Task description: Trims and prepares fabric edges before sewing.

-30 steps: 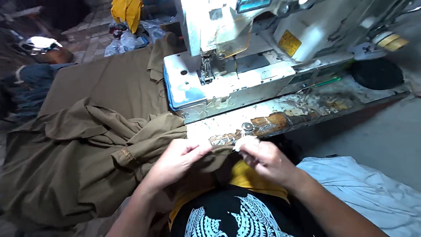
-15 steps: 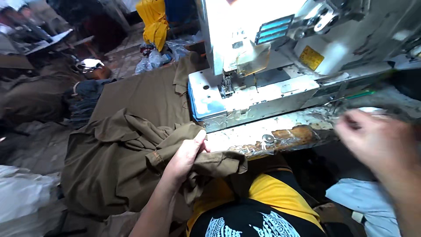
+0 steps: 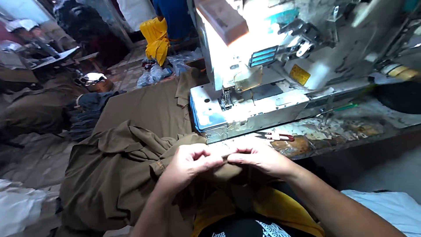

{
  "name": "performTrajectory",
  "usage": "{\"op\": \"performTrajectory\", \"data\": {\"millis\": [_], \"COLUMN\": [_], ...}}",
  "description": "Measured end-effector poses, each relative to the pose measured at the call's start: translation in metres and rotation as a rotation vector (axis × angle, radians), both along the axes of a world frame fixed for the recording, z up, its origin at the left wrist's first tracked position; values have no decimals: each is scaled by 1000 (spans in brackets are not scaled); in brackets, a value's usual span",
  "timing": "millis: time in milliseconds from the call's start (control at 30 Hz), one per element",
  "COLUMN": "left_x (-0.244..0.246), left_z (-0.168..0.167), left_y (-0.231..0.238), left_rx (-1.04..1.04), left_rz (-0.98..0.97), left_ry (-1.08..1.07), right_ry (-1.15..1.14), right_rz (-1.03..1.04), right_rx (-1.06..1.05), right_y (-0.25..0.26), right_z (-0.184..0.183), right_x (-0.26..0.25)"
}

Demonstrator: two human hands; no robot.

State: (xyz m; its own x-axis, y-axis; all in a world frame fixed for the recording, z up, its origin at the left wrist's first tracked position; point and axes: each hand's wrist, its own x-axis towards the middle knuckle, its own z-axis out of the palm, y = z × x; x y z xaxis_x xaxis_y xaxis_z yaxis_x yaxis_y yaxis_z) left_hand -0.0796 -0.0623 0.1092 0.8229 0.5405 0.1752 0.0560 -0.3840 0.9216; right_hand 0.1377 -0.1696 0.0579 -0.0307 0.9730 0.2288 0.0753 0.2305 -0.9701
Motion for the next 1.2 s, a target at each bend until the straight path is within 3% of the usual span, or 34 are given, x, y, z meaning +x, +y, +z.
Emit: {"op": "performTrajectory", "data": {"millis": [100, 167, 233, 300, 367, 400, 500, 600, 733, 833, 1033, 1200], "left_x": [-29, -39, -42, -42, -44, -46, -52, -8, 77, 109, 136, 142], "left_z": [4, -3, -18, -32, -27, -13, 59, 102, 44, 6, 5, 1], "left_y": [11, 15, 20, 24, 19, 15, 8, 31, 82, 99, 112, 121], "left_rx": [221, 247, 179, -24, -231, -192, 380, 938, 909, 823, 837, 937], "left_rz": [71, 162, 231, 210, 211, 248, 288, 273, 125, 86, 274, 252], "left_ry": [60, 27, -76, -271, -442, -454, -401, -294, 78, 191, 215, 181], "right_ry": [32, 64, 77, 34, -89, -154, -117, 179, 337, 306, 276, 260], "right_rz": [-20, -47, -72, -68, -2, 38, 129, 139, -118, -254, -292, -345], "right_rx": [-55, -68, -49, -41, -11, 55, 271, 164, -33, -88, 45, 93], "right_y": [-5, -5, -2, 2, 4, 5, 9, 14, 5, 3, 22, 32], "right_z": [5, 4, 5, 12, 29, 37, 54, 46, -2, -26, -28, -29], "right_x": [7, 5, -2, -12, -29, -39, -60, -58, -25, -5, 18, 20]}}
